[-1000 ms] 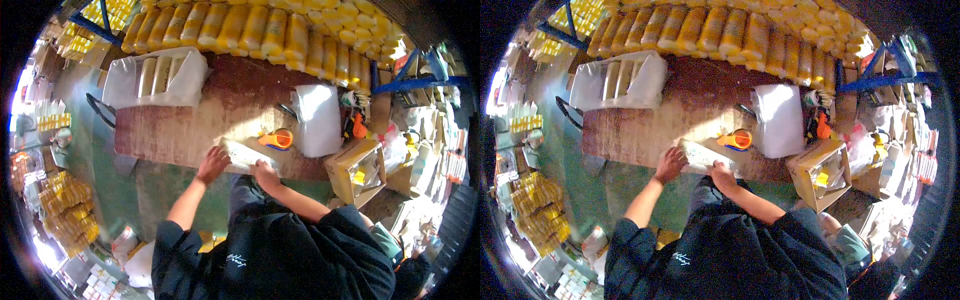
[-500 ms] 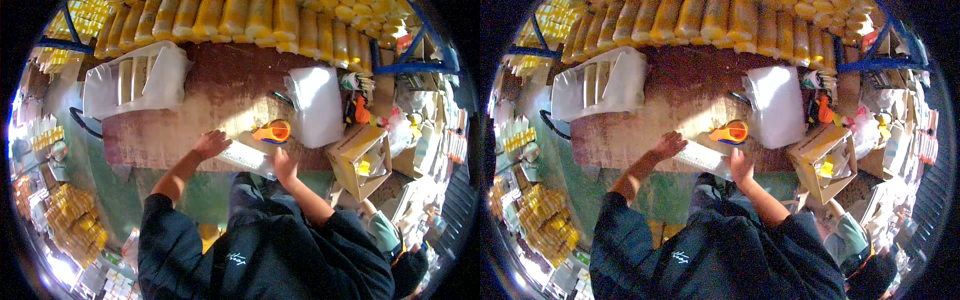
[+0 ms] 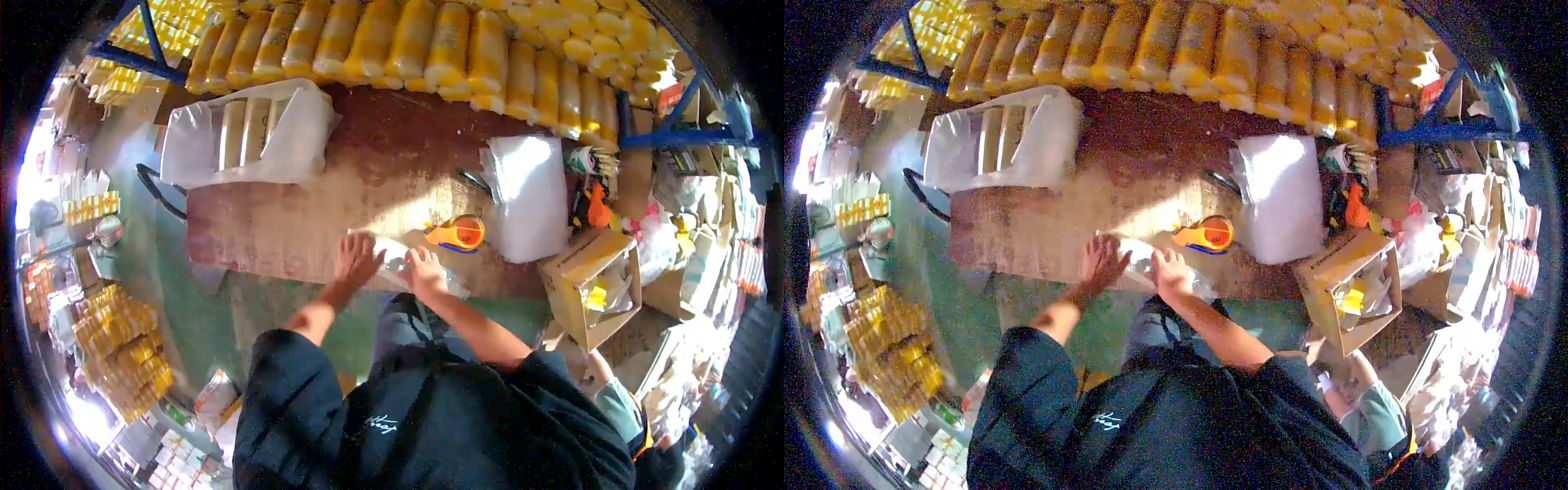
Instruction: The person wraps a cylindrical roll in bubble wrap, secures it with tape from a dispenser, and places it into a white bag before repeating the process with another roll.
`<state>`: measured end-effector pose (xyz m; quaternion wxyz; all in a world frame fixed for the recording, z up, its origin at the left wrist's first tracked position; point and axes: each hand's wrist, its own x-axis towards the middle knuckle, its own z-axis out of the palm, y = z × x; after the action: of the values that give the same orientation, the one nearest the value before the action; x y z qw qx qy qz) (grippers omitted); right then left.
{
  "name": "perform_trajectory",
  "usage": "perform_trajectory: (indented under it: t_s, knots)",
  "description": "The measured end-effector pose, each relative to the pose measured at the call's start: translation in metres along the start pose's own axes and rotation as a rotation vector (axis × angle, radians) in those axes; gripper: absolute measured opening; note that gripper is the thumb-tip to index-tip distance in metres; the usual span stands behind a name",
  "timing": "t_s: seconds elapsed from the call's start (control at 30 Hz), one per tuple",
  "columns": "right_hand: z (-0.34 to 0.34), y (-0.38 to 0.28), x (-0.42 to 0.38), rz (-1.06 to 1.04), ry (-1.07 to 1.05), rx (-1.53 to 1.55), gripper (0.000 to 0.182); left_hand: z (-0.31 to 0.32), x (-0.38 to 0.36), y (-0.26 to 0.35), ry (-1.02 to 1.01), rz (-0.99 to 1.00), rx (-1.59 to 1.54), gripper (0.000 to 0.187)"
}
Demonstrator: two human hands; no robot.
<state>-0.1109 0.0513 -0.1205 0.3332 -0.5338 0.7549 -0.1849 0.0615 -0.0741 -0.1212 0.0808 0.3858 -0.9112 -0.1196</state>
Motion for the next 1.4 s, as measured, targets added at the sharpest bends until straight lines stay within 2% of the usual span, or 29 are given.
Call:
perform_trajectory:
  t_s: [0.03,0.1,0.13,0.17,0.23,0.27,0.33,0.43,0.47,0.5,0.57,0.6,0.63,0.7,0.77,0.87,0.93,0.97,1.0,1.03,1.07,1.17,1.2,1.3,1.33,1.37,1.4]
  knots:
    - [-0.001,0.002,0.001,0.034,-0.066,0.005,0.045,0.002,-0.029,0.015,0.008,-0.285,-0.196,0.045]
    - [0.006,0.010,0.004,0.108,-0.185,0.017,0.051,0.056,-0.098,0.045,0.202,-0.578,-0.136,0.063]
    - [0.009,0.006,0.004,0.167,-0.177,-0.072,0.055,0.071,-0.122,0.050,0.014,-0.695,-0.426,0.066]
    - [0.008,0.005,0.004,0.156,-0.156,-0.019,0.052,0.123,-0.146,0.040,-0.245,-1.027,-1.002,0.050]
    - [0.009,0.006,0.001,0.140,-0.119,0.086,0.046,0.093,-0.111,0.084,0.033,-1.060,-1.465,0.065]
    - [0.010,0.010,-0.002,0.120,-0.051,0.172,0.034,0.116,-0.109,0.086,0.071,-1.038,-1.378,0.061]
    - [0.008,0.009,-0.004,0.161,0.021,0.208,0.029,0.183,-0.111,0.084,0.148,-0.996,-1.209,0.055]
    - [0.014,0.004,-0.013,0.117,0.156,0.211,0.023,0.107,-0.058,0.087,0.128,-0.967,-1.307,0.074]
    - [0.019,0.002,-0.015,0.111,0.175,0.204,0.022,0.170,-0.069,0.076,0.040,-0.997,-0.685,0.089]
    - [0.021,-0.003,-0.017,0.105,0.194,0.195,0.020,0.134,-0.048,0.089,0.118,-1.018,-0.634,0.094]
    - [0.012,-0.004,-0.017,0.183,0.054,0.422,0.026,0.063,-0.008,0.113,0.279,-1.054,-0.531,0.105]
    - [0.003,0.011,-0.018,0.124,-0.036,0.405,0.029,0.060,-0.004,0.114,0.260,-1.110,-0.461,0.116]
    - [-0.006,0.025,-0.020,0.071,-0.123,0.388,0.031,0.059,-0.003,0.113,0.249,-1.094,-0.478,0.115]
    - [-0.029,0.045,-0.024,-0.139,0.146,0.222,0.045,0.057,-0.007,0.109,0.221,-1.063,-0.516,0.115]
    - [-0.059,0.055,-0.017,-0.119,0.430,-0.096,0.055,0.089,-0.021,0.084,0.181,-0.866,-0.562,0.114]
    - [-0.052,0.067,-0.001,0.164,0.214,-0.400,0.048,0.083,-0.027,0.053,0.026,-0.664,-0.588,0.115]
    - [-0.040,0.077,0.010,0.161,0.191,-0.556,0.038,0.031,-0.010,0.058,-0.210,-0.707,-0.478,0.118]
    - [-0.033,0.083,0.017,0.160,0.180,-0.634,0.033,0.027,-0.007,0.066,-0.166,-0.667,-0.335,0.118]
    - [-0.026,0.096,0.021,0.178,0.189,-0.574,0.026,0.026,-0.007,0.074,-0.122,-0.627,-0.193,0.117]
    - [-0.021,0.110,0.019,0.067,0.283,-0.553,0.038,0.024,-0.010,0.079,-0.082,-0.587,-0.053,0.117]
    - [-0.029,0.111,0.018,-0.008,0.287,-0.531,0.037,0.010,-0.011,0.081,-0.138,-0.531,-0.077,0.109]
    - [-0.058,0.109,0.007,-0.205,0.291,-0.432,0.036,0.028,-0.014,0.076,-0.253,-0.460,-0.081,0.110]
    - [-0.067,0.109,0.004,-0.276,0.287,-0.393,0.036,0.032,-0.014,0.076,-0.285,-0.461,-0.036,0.103]
    - [-0.086,0.085,-0.005,-0.454,0.237,-0.165,0.052,0.022,-0.016,0.074,-0.203,-0.411,-0.083,0.097]
    - [-0.108,0.044,-0.002,-0.202,-0.034,-0.175,0.063,0.012,-0.016,0.074,-0.156,-0.389,-0.087,0.095]
    - [-0.103,0.027,-0.001,0.038,-0.137,-0.276,0.062,0.017,-0.018,0.073,-0.144,-0.374,-0.055,0.095]
    - [-0.106,0.010,0.007,0.086,-0.232,-0.039,0.060,0.025,-0.019,0.072,-0.131,-0.360,-0.022,0.095]
